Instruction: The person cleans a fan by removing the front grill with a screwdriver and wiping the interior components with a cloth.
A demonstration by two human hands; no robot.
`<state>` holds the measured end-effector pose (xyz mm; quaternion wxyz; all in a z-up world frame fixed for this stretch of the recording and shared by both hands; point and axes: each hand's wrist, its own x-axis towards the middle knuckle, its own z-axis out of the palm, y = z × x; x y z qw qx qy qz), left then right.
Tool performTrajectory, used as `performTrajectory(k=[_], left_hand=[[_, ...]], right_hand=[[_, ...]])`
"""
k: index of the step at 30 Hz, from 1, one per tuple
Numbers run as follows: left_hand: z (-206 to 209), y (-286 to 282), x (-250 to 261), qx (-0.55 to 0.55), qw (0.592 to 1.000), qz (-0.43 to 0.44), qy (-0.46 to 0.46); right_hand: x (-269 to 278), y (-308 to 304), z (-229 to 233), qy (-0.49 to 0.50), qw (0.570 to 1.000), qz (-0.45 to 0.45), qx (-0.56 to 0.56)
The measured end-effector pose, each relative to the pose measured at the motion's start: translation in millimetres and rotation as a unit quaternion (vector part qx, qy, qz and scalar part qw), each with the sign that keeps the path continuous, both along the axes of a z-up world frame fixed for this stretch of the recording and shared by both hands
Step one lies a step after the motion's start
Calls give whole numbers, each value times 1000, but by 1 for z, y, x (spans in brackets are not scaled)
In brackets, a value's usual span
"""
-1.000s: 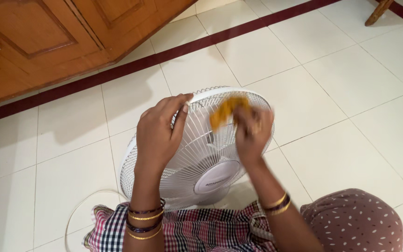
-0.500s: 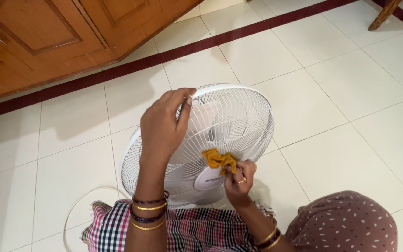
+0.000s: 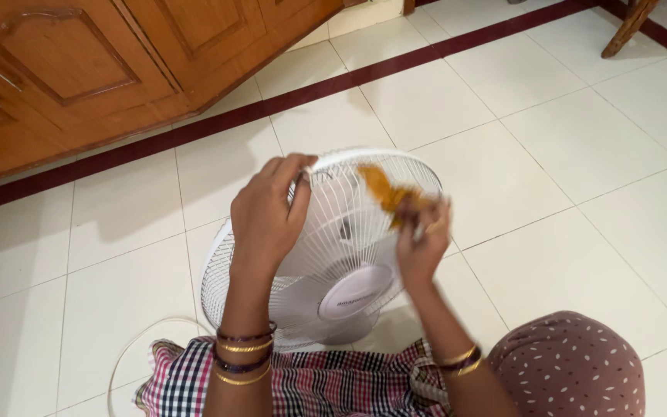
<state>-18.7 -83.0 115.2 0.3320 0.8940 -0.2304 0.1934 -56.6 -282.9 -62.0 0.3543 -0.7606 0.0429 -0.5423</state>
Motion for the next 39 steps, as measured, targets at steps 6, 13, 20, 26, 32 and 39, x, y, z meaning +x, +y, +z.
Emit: performTrajectory(k=[6,13,20,26,32,39], left_hand=[[-14,-48,45,116,981,16,-157],[-16,-62,47,175,965,71,-181],[-10,-61,32,206,964,77,-152],[-8,-55,29,155,968,74,-186],[-6,-55,30,162,967,68,-184],[-5,-54,25,191,967,57,-157]], right_hand=[[-45,58,-97,-13,994,27,101],[23,-7,-37,-35,993,2,109],[76,-57,36,22,973,166,159],[-4,27,-64,-47,983,18,176],[-48,59,-109,-24,990,60,124],[57,-55,2,-32,986,46,155]])
